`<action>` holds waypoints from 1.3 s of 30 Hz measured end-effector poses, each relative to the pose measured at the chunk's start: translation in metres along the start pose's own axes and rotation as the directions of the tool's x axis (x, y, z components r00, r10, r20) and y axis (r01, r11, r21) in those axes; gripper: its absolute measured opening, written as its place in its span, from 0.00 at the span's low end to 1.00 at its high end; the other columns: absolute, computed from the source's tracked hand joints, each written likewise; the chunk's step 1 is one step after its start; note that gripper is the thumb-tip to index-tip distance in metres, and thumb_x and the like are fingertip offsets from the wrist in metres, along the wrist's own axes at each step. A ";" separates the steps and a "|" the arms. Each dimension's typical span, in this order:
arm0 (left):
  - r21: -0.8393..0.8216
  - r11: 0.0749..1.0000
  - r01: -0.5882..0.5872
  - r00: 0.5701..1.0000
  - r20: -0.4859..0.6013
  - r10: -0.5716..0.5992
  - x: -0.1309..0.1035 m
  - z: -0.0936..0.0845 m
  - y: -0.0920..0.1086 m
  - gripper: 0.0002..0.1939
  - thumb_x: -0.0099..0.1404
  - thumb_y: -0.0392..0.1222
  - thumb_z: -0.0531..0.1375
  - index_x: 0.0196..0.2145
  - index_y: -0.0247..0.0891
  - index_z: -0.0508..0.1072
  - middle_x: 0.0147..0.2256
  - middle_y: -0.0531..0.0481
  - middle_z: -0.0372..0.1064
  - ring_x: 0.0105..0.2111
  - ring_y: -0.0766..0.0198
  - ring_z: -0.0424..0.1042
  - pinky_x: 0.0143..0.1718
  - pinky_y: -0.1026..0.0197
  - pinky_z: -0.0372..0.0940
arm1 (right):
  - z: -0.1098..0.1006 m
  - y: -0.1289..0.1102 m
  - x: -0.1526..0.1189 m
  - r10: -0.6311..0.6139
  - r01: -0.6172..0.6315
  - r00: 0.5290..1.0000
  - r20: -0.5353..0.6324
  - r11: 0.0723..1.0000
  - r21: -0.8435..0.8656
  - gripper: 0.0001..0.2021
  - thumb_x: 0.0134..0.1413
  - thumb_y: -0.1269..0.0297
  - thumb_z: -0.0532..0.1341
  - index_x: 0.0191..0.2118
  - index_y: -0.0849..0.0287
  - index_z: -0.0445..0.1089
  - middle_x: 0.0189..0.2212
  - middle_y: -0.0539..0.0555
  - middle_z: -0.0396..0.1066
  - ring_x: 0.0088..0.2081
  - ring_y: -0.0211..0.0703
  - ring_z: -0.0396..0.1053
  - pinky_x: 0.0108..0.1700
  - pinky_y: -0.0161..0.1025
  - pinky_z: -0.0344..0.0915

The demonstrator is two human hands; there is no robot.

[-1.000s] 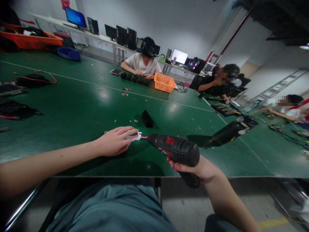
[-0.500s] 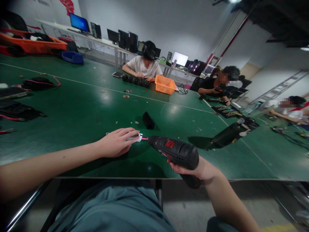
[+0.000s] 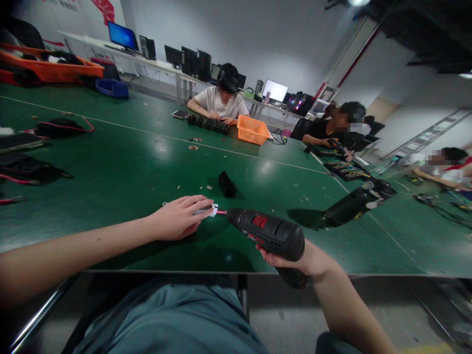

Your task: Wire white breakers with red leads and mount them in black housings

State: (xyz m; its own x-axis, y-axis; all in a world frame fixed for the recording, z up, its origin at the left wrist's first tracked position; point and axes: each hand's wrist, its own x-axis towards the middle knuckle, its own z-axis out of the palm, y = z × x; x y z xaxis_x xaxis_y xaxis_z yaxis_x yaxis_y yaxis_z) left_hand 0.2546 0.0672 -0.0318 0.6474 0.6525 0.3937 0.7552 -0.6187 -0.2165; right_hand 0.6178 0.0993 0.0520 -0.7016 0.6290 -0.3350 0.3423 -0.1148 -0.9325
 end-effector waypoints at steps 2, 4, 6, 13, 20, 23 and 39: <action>0.002 1.000 0.000 1.000 -0.002 0.000 0.000 0.001 0.000 0.26 0.67 0.40 0.56 0.61 0.38 0.65 0.63 0.43 0.61 0.61 0.50 0.59 0.60 0.49 0.61 | 0.000 0.000 0.000 -0.015 0.015 1.000 0.003 1.000 -0.007 0.27 0.46 0.53 0.73 0.52 0.57 0.74 0.46 0.61 0.76 0.46 0.49 0.75 0.52 0.49 0.71; 0.002 1.000 0.001 1.000 0.000 -0.001 0.000 0.001 0.000 0.25 0.67 0.40 0.56 0.61 0.38 0.66 0.63 0.43 0.61 0.61 0.50 0.59 0.59 0.49 0.62 | 0.000 0.000 0.001 -0.026 0.026 1.000 0.010 1.000 -0.001 0.26 0.47 0.53 0.73 0.52 0.56 0.74 0.46 0.60 0.76 0.46 0.48 0.75 0.52 0.49 0.71; 0.000 1.000 0.001 1.000 -0.001 -0.001 0.000 0.001 0.000 0.25 0.66 0.40 0.56 0.61 0.38 0.66 0.63 0.43 0.61 0.61 0.50 0.59 0.59 0.49 0.62 | -0.003 0.001 0.004 -0.019 0.018 0.999 0.045 1.000 0.017 0.27 0.46 0.53 0.73 0.52 0.56 0.74 0.46 0.60 0.76 0.44 0.47 0.76 0.51 0.48 0.72; -0.002 1.000 0.004 1.000 -0.006 -0.004 0.000 0.001 0.000 0.25 0.67 0.39 0.55 0.61 0.38 0.66 0.63 0.43 0.61 0.61 0.50 0.59 0.59 0.50 0.62 | -0.011 0.012 0.010 -0.032 0.033 0.999 0.043 0.999 -0.011 0.29 0.42 0.52 0.75 0.51 0.58 0.74 0.39 0.59 0.77 0.35 0.41 0.75 0.42 0.42 0.74; 0.016 1.000 0.003 1.000 0.001 -0.003 -0.001 0.001 0.001 0.25 0.67 0.40 0.55 0.61 0.37 0.66 0.63 0.42 0.61 0.62 0.49 0.59 0.60 0.49 0.62 | -0.006 0.001 0.002 -0.078 0.082 0.996 0.041 0.990 -0.116 0.27 0.48 0.52 0.72 0.52 0.57 0.73 0.42 0.60 0.76 0.39 0.44 0.75 0.42 0.42 0.74; 0.016 1.000 0.005 1.000 -0.022 -0.005 0.000 0.003 0.000 0.23 0.68 0.38 0.54 0.60 0.37 0.67 0.62 0.43 0.62 0.61 0.51 0.60 0.59 0.51 0.62 | -0.015 0.002 0.005 -0.163 0.159 0.987 -0.007 0.969 -0.190 0.26 0.46 0.50 0.72 0.50 0.57 0.74 0.41 0.61 0.77 0.38 0.46 0.76 0.40 0.44 0.74; 0.021 1.000 -0.010 0.999 -0.038 0.011 -0.001 0.002 -0.001 0.26 0.67 0.43 0.56 0.62 0.39 0.66 0.62 0.42 0.62 0.61 0.52 0.61 0.60 0.51 0.59 | -0.087 0.006 0.114 -0.196 -0.475 0.822 -0.535 0.286 -0.833 0.21 0.50 0.44 0.63 0.39 0.58 0.73 0.36 0.60 0.77 0.37 0.55 0.75 0.33 0.39 0.62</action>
State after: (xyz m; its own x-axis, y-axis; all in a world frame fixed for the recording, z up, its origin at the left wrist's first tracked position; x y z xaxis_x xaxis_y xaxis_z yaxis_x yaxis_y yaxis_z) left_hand 0.2534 0.0682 -0.0332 0.6513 0.6285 0.4253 0.7506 -0.6159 -0.2394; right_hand 0.5945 0.2373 0.0202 -0.3087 0.9509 -0.0205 0.9511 0.3089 0.0046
